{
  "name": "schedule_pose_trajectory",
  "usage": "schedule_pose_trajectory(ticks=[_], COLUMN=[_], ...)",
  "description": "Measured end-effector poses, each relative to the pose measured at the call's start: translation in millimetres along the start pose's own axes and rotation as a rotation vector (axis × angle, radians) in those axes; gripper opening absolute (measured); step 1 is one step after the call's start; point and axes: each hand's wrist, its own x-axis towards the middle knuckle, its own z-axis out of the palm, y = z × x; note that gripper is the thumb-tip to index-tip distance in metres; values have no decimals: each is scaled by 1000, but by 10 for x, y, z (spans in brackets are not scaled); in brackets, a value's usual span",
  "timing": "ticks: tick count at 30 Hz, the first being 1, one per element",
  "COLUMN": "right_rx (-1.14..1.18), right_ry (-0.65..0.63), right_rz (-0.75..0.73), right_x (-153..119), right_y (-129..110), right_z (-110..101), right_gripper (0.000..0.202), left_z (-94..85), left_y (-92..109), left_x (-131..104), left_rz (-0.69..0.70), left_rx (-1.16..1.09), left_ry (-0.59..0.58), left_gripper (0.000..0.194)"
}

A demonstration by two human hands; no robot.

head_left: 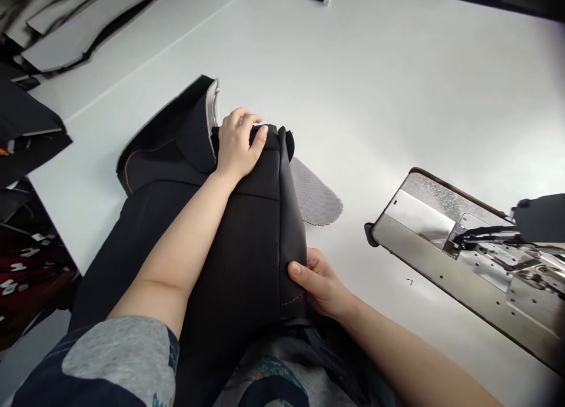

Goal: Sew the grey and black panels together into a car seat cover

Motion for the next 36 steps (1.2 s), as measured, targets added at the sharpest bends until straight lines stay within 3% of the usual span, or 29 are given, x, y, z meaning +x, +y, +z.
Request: schedule_pose_trajectory(ticks=[7,12,15,20,26,28,31,36], right_rx=[80,-3,-263,-1017,-1397,-1308,-957,-479], right_ry=[-58,-92,-102,297,437,397,253,5], right_rz=[-9,6,36,15,-48,-52,-67,-150], right_x=[0,13,28,61,145,163,154,94], right_y=[23,-50,-174,-321,-371,-378,-369,-310], right_z=[-10,-39,-78,-59,-31,-64,-112,-144], right_gripper=[32,35,35,27,37,34,26,29], left_z=[-11,30,95,176,218,211,164,105], left_y=[49,25,53,285,736,847,920,818], left_x=[4,0,-10,-73,-274,-318,-327,-276], left_rz=[11,13,-13,-32,60,66,31,-24], left_rx=[1,-4,-29,-38,-154,-179,-205,-265], left_ry=[-28,-36,-61,-60,-76,-90,-78,-55], left_gripper=[53,49,43,26,39,44,46,41])
